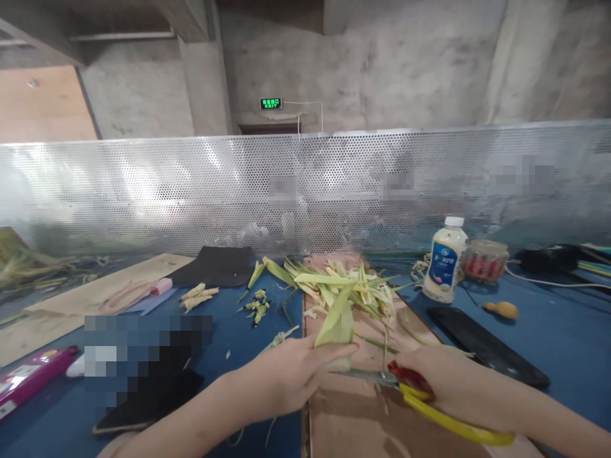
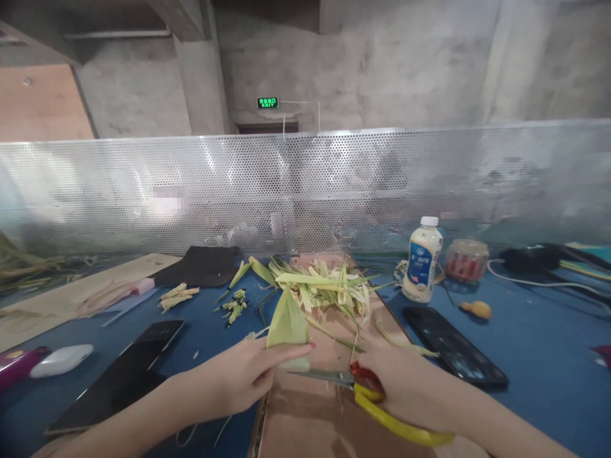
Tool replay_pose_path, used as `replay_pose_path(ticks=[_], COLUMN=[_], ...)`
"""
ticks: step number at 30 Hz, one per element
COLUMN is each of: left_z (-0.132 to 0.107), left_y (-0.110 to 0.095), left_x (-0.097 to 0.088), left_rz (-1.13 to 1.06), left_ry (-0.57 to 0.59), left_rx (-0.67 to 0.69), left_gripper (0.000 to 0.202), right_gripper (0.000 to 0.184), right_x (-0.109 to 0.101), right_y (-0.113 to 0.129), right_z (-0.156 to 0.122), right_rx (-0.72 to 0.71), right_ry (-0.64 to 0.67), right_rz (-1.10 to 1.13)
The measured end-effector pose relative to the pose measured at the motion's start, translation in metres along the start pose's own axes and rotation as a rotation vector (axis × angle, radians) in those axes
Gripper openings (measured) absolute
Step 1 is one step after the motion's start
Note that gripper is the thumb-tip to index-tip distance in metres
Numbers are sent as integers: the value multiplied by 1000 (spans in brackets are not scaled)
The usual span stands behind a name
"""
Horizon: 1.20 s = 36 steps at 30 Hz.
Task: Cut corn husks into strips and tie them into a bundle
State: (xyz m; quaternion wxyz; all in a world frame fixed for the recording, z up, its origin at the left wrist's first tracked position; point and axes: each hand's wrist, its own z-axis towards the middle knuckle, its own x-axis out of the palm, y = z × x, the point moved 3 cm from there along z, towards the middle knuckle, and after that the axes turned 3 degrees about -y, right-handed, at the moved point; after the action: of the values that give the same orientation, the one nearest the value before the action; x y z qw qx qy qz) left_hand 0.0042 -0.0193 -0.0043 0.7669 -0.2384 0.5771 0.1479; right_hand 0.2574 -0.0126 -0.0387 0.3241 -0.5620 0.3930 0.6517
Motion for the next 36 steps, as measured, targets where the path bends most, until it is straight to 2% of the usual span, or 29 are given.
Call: replay_pose_path(ticks=[3,7,19,27,36], left_z=[0,0,-2,-2,-3], left_y=[0,-2,-4,-5,-2], left_x=[0,-1,-5,-5,-2], left_rz=[-6,-3,-14,-40,-45], left_ry=[-5,2,-8,-23,-50], left_rx=[2,-5,0,7,11], left_gripper=[63,64,64,65,67], right_gripper=[12,15,13,11,8], right_x=[-2,-5,-9,-2,-5], right_y=[5,9,14,3,8], right_z=[-1,-3,-2,2,4], right_rx=[-42,-40,-16,36,-20], right_ry=[26,-7,25,54,67], right_rz=[-55,-90,-76,-44,-71])
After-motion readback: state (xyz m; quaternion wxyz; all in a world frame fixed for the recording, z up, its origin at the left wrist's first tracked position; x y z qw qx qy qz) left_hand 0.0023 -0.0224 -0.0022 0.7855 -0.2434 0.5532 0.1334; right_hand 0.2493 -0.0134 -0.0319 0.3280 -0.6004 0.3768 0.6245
